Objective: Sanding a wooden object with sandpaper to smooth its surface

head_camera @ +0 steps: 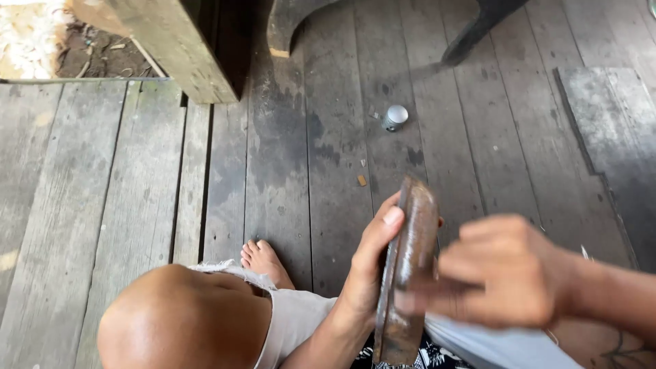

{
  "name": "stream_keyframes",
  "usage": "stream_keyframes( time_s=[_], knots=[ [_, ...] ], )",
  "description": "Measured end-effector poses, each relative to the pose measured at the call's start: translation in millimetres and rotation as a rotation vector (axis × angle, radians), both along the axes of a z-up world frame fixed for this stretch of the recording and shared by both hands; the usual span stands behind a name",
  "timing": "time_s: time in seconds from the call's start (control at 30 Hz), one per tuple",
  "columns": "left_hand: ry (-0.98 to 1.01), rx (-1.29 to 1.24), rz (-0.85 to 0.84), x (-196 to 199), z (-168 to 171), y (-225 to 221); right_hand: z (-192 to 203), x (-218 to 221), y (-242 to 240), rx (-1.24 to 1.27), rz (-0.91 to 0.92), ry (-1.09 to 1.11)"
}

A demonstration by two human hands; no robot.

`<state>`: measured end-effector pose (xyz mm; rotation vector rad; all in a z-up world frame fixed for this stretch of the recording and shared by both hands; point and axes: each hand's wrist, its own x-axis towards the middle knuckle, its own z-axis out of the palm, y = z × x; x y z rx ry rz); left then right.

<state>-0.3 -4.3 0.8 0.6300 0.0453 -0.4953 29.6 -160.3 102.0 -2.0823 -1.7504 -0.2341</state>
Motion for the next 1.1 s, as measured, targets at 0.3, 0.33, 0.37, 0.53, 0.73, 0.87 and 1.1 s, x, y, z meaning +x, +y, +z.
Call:
stream_keyframes(
  time_s=[0.3,0.33,0.37,0.53,0.73,0.87,1.1],
  knots=[
    [0.247,-0.128,-0.105,2.5,4.4,-1.6,-11.1,5.8,-20.7,0.020,-0.198,0.022],
    [0.240,-0.124,-0.107,1.7,8.9,1.4,-10.0,4.3,-18.2,0.024,-0.200,0.014],
    [0.306,-0.075,-0.091,3.2,13.4,3.7,-8.3,4.4,-16.2,0.023,-0.195,-0.030],
    [0.339,-0.005,-0.123,-2.8,25.1,11.6,0.1,-7.3,-8.8,0.011,-0.132,0.028],
    [0.238,-0.122,-0.153,2.3,-6.0,7.6,4.4,-13.6,-1.8,0.031,-0.072,0.120],
    [0.224,-0.142,-0.099,-0.7,-5.1,8.9,3.5,-12.6,-5.3,0.028,-0.236,-0.007],
    [0.353,-0.185,-0.073,-2.6,-11.4,3.6,7.6,-5.0,-12.3,0.028,-0.337,0.034]
  ],
)
